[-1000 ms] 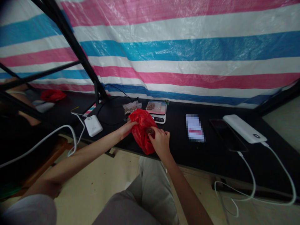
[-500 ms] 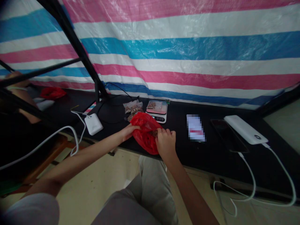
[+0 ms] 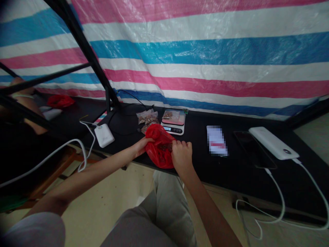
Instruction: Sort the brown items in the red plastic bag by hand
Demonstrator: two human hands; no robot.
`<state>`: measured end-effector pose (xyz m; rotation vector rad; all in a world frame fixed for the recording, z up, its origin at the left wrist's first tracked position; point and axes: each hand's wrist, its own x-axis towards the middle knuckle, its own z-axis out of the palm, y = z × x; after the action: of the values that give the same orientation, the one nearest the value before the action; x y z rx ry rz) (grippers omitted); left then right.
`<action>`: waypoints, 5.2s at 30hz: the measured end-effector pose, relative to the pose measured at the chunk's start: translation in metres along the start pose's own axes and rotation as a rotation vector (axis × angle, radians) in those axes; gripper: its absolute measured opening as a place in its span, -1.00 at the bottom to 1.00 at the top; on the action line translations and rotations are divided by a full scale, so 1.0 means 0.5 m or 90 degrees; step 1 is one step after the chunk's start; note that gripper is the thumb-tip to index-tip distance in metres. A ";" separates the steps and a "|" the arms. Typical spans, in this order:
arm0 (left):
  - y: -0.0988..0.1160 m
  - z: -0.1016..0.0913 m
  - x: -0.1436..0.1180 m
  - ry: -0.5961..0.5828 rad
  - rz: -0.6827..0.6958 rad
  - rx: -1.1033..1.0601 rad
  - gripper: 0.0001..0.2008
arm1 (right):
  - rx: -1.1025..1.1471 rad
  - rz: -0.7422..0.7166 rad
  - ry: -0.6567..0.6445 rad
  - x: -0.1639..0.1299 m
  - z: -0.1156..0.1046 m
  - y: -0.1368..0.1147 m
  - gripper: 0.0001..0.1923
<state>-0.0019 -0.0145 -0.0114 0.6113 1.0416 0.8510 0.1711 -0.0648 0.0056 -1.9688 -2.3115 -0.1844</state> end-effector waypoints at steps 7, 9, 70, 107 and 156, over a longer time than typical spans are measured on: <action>-0.011 -0.007 0.016 -0.113 0.064 0.144 -0.55 | 0.016 -0.010 -0.006 0.001 0.004 -0.010 -0.81; -0.016 -0.011 0.024 -0.098 0.058 0.201 -0.61 | 0.021 -0.013 -0.005 0.000 0.004 -0.012 -0.79; 0.021 -0.009 0.017 -0.201 0.051 0.287 -0.52 | 0.285 0.053 0.001 0.012 0.057 -0.004 -0.72; -0.036 -0.048 0.053 -0.003 0.271 0.250 -0.70 | 0.244 -0.003 0.055 -0.001 0.030 0.015 -0.77; -0.029 0.024 0.017 0.011 0.191 0.065 -0.60 | 0.151 0.021 -0.013 0.019 0.023 -0.004 -0.78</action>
<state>0.0157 -0.0156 -0.0223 0.8625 1.0284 1.0703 0.1674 -0.0540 -0.0045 -1.8968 -2.1940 0.1084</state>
